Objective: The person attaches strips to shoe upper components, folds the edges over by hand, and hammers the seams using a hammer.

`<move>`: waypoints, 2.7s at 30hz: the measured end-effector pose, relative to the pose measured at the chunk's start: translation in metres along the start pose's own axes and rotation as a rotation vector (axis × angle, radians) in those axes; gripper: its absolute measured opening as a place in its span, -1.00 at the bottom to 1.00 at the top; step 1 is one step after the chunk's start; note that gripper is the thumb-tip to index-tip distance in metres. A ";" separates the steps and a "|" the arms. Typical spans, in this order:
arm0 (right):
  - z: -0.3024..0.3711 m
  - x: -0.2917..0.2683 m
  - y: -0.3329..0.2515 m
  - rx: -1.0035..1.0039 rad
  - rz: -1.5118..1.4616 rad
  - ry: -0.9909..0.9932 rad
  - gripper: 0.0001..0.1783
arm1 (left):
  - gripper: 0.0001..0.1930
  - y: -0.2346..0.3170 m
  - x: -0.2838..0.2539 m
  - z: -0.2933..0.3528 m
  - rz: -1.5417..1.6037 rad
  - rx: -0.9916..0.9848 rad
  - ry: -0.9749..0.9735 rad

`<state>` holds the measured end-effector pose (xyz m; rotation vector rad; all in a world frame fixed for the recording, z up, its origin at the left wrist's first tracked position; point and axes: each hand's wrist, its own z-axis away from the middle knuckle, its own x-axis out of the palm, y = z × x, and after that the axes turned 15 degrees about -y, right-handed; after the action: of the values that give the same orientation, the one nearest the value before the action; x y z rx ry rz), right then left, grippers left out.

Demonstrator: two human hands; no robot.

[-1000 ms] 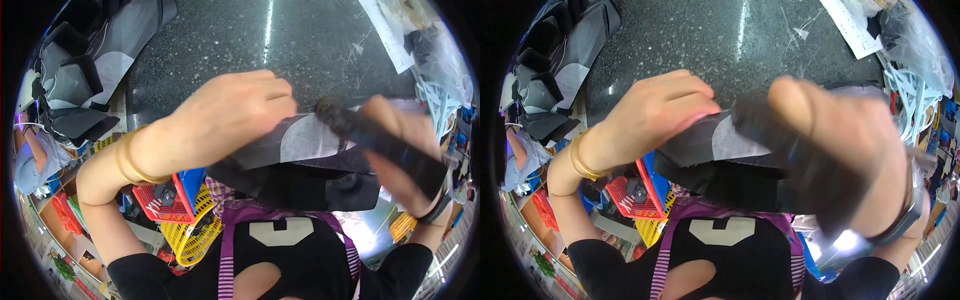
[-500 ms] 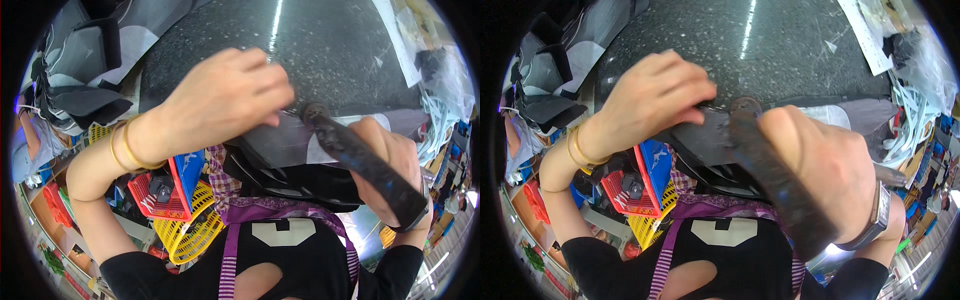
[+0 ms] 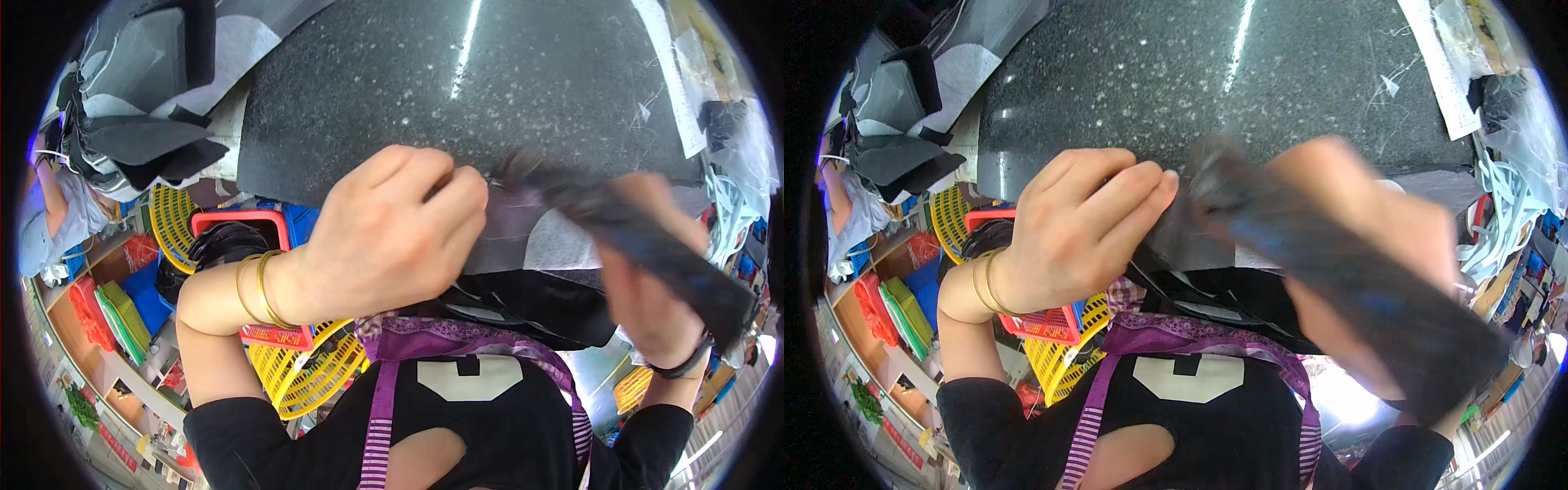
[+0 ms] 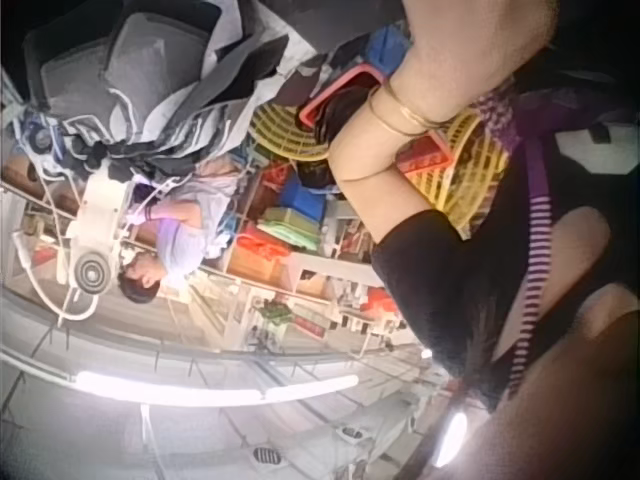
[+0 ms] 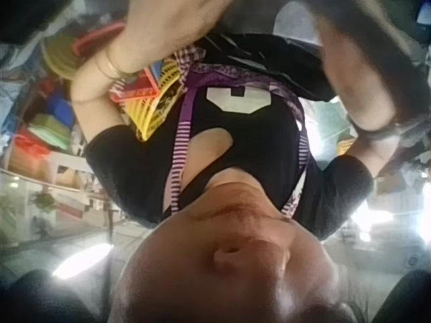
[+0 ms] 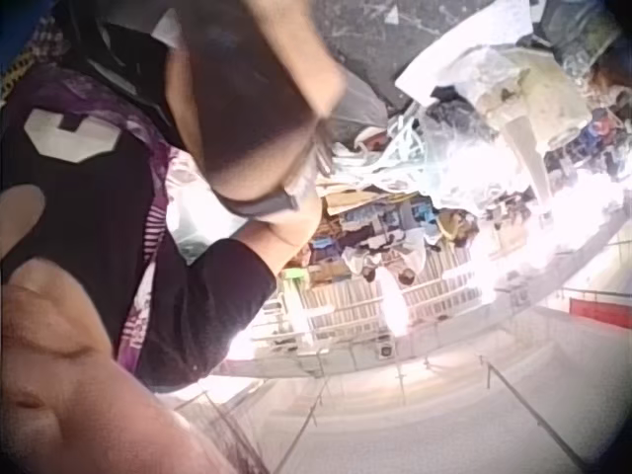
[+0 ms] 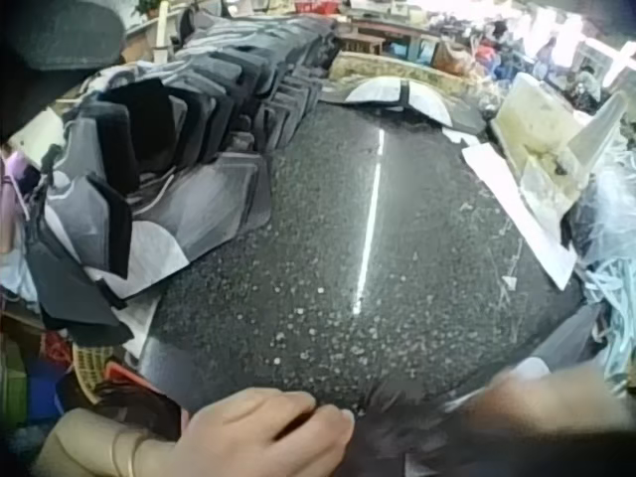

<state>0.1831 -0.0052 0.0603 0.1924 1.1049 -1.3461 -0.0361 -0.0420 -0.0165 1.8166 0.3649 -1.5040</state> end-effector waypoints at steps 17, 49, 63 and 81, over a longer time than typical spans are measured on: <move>-0.076 -0.048 0.057 -0.550 0.604 0.400 -0.76 | -0.76 -0.028 -0.004 -0.018 -0.005 -0.068 0.114; 0.031 -0.027 0.126 -0.611 0.071 0.236 -0.68 | -0.76 0.039 -0.011 -0.048 -0.462 0.326 -0.283; 0.083 -0.020 0.175 -0.006 0.502 0.250 -0.90 | -0.72 0.032 -0.004 -0.054 -0.190 0.305 -0.320; 0.049 -0.070 0.151 -0.543 -0.885 0.573 -0.74 | -0.62 0.065 -0.045 -0.227 0.442 0.157 -0.440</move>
<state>0.3471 0.0520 0.0657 -0.3865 2.1551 -1.7266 0.1573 0.0805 0.0582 1.4910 -0.3547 -1.5791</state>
